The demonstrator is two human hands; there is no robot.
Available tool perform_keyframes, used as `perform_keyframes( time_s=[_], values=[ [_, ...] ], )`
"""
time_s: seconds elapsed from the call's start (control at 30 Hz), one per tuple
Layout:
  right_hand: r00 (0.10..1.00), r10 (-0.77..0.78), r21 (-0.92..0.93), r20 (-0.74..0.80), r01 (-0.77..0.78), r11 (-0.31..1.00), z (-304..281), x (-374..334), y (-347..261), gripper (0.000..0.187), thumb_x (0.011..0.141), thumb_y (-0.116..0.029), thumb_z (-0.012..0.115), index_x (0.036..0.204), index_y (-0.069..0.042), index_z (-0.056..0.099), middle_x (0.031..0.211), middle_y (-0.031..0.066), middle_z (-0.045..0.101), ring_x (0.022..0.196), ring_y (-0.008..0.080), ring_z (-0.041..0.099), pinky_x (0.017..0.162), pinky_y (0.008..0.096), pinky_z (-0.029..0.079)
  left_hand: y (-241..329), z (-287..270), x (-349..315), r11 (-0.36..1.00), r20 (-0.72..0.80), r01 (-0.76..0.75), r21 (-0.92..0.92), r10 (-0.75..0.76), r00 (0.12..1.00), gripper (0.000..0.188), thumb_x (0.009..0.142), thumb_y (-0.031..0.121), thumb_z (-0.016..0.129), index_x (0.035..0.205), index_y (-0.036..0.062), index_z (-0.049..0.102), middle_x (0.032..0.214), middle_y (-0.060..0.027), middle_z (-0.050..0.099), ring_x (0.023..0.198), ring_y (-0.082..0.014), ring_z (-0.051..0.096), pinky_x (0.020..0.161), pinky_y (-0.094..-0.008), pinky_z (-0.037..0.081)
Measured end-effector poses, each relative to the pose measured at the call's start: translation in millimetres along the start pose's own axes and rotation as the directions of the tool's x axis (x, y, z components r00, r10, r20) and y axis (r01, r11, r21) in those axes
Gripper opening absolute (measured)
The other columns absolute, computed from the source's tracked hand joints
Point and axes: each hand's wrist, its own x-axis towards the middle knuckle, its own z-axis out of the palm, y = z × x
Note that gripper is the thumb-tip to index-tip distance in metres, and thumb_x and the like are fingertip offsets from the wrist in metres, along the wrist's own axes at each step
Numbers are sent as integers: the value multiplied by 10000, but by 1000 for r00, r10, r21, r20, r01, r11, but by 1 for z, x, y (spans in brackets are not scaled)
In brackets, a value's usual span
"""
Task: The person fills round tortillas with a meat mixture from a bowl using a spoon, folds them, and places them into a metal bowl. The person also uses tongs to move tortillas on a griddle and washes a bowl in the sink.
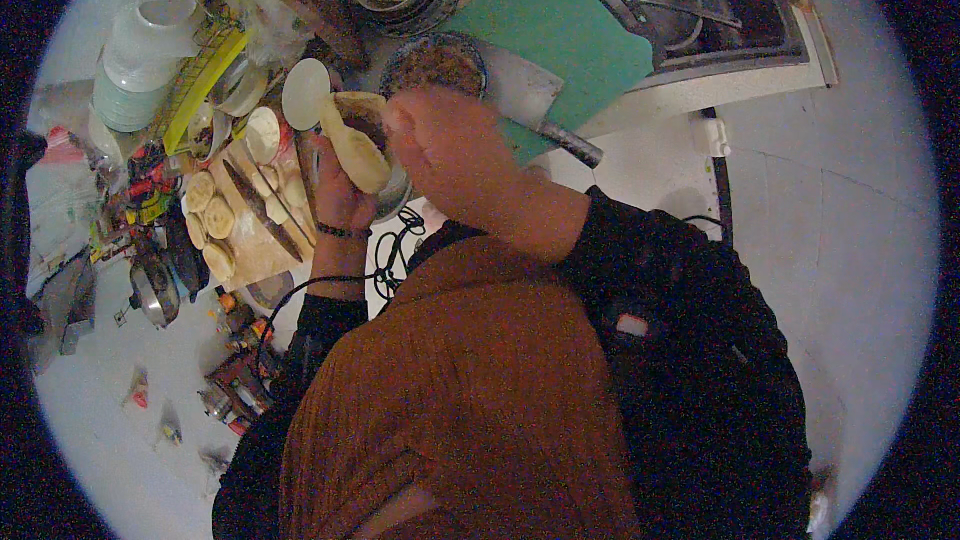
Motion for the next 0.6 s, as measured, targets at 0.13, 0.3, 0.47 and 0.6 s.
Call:
perform_keyframes(
  time_s=[0.13, 0.3, 0.47, 0.6],
  values=[
    [990, 64, -22, -130, -67, 998, -23, 8, 19, 168, 987, -107, 537, 912, -9, 650, 815, 160, 674, 723, 367, 646, 668, 414, 513, -1, -9, 10, 998, -162, 20, 67, -9, 987, 616, 1054, 552, 385, 1464, 95, 431, 1372, -75, 591, 1237, -251, 600, 1055, -434, 493],
    [999, -37, -425, 20, 42, 904, -29, 25, 78, 178, 1003, -146, 537, 960, -7, 640, 887, 174, 688, 755, 391, 644, 704, 442, 526, -1, -20, 8, 999, -160, -19, 34, 25, 987, 623, 1044, 570, 396, 1464, 111, 436, 1367, -73, 589, 1245, -248, 586, 1046, -418, 499],
    [958, 148, -637, 247, 46, 769, -10, 3, 115, 167, 995, -136, 501, 959, -20, 616, 938, 196, 665, 807, 411, 640, 731, 474, 528, 0, -29, 1, 998, -161, -35, -43, 28, 987, 629, 1041, 576, 406, 1465, 113, 442, 1364, -68, 590, 1251, -249, 576, 1072, -417, 478],
    [979, 134, -608, 156, -12, 794, 3, -15, 137, 149, 979, -121, 503, 954, -23, 612, 914, 177, 656, 796, 383, 647, 720, 472, 528, 2, -33, -3, 995, -122, -51, -89, 40, 992, 600, 1051, 541, 419, 1464, 108, 450, 1396, -75, 579, 1269, -248, 571, 1083, -425, 468]
  ],
)
